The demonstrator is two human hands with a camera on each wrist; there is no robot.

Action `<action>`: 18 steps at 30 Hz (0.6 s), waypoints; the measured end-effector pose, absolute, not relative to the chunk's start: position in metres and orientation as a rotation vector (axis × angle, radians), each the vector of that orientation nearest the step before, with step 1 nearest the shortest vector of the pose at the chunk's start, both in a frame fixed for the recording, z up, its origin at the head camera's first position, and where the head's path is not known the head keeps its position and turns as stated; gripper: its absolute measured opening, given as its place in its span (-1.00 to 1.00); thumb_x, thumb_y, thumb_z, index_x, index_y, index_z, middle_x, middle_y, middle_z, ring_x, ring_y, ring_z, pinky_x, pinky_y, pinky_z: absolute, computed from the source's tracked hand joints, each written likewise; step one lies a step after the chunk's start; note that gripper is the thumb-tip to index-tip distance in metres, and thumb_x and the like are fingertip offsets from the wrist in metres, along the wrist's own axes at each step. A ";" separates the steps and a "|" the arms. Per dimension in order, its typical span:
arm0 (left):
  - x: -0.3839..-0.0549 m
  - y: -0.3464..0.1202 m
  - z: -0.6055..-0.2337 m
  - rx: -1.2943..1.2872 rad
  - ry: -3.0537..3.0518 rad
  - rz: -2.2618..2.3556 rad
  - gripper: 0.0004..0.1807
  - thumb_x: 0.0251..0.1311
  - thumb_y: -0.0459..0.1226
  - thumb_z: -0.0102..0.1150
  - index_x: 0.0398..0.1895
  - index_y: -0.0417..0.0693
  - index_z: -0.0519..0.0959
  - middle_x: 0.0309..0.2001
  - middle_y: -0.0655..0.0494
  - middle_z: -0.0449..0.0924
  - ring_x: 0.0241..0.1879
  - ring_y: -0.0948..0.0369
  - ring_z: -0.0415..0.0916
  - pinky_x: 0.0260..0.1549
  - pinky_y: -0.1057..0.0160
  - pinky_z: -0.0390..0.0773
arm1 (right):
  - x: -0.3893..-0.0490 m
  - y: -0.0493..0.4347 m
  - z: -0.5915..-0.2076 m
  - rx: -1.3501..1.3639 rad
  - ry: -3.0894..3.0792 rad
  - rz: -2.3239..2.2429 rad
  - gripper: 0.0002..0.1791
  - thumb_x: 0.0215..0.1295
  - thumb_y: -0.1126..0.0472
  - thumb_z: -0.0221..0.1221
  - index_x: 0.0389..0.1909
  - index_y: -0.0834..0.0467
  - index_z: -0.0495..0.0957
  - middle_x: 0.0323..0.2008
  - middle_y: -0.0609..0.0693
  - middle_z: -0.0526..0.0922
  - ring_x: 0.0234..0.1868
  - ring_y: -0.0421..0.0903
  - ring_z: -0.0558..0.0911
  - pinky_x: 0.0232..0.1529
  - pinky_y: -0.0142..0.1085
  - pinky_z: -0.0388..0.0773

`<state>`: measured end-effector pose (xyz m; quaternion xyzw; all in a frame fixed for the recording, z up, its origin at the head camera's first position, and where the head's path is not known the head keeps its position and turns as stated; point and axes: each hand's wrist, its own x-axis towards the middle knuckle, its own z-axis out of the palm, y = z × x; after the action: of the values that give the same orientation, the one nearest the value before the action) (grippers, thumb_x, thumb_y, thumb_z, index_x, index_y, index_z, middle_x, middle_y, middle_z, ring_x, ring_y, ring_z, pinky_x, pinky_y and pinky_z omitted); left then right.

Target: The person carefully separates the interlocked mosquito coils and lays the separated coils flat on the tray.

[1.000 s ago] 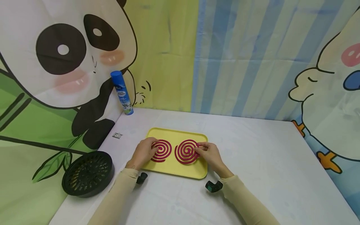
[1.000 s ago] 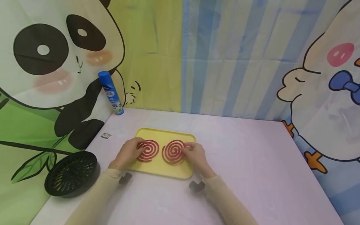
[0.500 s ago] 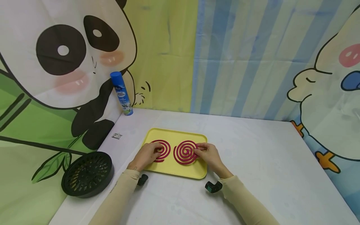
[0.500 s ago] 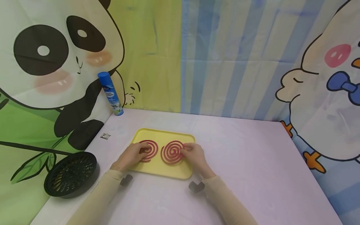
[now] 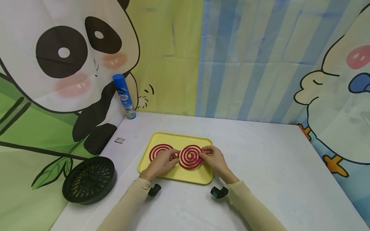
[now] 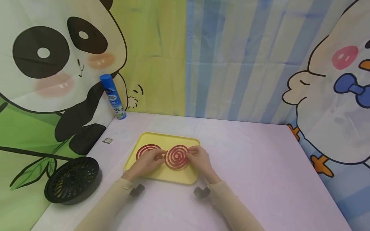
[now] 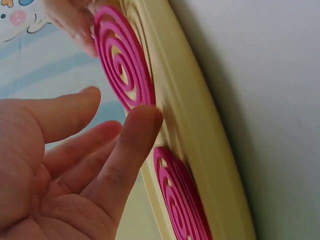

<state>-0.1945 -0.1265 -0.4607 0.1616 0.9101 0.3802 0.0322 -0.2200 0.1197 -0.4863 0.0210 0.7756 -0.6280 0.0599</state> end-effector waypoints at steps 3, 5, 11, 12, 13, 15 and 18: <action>-0.195 -0.123 -0.462 0.516 2.763 1.159 -0.64 0.37 -0.27 0.24 0.19 -0.18 0.59 -0.14 0.05 0.73 -0.16 0.23 0.64 -0.17 0.17 0.64 | -0.220 0.120 -0.486 0.068 2.384 -1.871 -0.71 0.32 0.29 0.31 0.00 0.30 0.56 -0.16 0.15 0.62 -0.27 -0.14 0.65 -0.20 -0.33 0.70; -0.195 -0.122 -0.463 0.524 2.760 1.150 -0.65 0.38 -0.26 0.23 0.18 -0.17 0.60 -0.15 0.05 0.73 -0.16 0.23 0.64 -0.16 0.16 0.64 | -0.220 0.120 -0.486 0.065 2.423 -1.828 -0.71 0.33 0.25 0.31 0.00 0.29 0.58 -0.15 0.14 0.64 -0.25 -0.13 0.65 -0.20 -0.34 0.68; -0.195 -0.120 -0.463 0.509 2.758 1.168 -0.66 0.39 -0.24 0.23 0.16 -0.16 0.61 -0.11 0.02 0.73 -0.07 0.14 0.67 -0.07 0.09 0.65 | -0.217 0.120 -0.482 -0.031 2.639 -1.564 -0.69 0.37 0.14 0.27 0.04 0.22 0.62 -0.14 0.07 0.68 -0.17 -0.10 0.66 -0.18 -0.32 0.63; -0.195 -0.120 -0.464 0.504 2.758 1.170 -0.66 0.39 -0.24 0.23 0.16 -0.16 0.61 -0.11 0.02 0.73 -0.07 0.14 0.67 -0.07 0.08 0.65 | -0.217 0.121 -0.481 -0.059 2.680 -1.509 -0.69 0.37 0.14 0.27 0.03 0.22 0.64 -0.14 0.06 0.69 -0.15 -0.09 0.66 -0.16 -0.30 0.63; -0.195 -0.120 -0.464 0.499 2.760 1.170 -0.66 0.39 -0.23 0.23 0.16 -0.15 0.61 -0.11 0.02 0.73 -0.07 0.13 0.67 -0.07 0.07 0.65 | -0.217 0.121 -0.480 -0.091 2.719 -1.452 -0.69 0.37 0.13 0.27 0.03 0.21 0.65 -0.15 0.05 0.70 -0.14 -0.08 0.66 -0.14 -0.28 0.63; -0.196 -0.120 -0.465 0.488 2.764 1.171 -0.68 0.39 -0.23 0.23 0.14 -0.15 0.62 -0.12 0.03 0.73 -0.08 0.14 0.67 -0.07 0.07 0.65 | -0.216 0.121 -0.477 -0.154 2.792 -1.338 -0.70 0.37 0.13 0.27 0.00 0.22 0.68 -0.17 0.03 0.72 -0.15 -0.08 0.65 -0.13 -0.25 0.63; -0.196 -0.120 -0.464 0.471 2.769 1.179 -0.70 0.38 -0.24 0.24 0.10 -0.13 0.63 -0.14 0.04 0.73 -0.09 0.14 0.66 -0.08 0.07 0.65 | -0.216 0.121 -0.474 -0.230 2.855 -1.225 -0.72 0.35 0.15 0.27 -0.05 0.24 0.70 -0.20 0.05 0.75 -0.21 -0.10 0.64 -0.19 -0.25 0.62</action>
<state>-0.1955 -0.1195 -0.4643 0.1545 0.9080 0.3866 0.0476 -0.2159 0.1210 -0.4736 -0.0738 0.9164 -0.3931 0.0131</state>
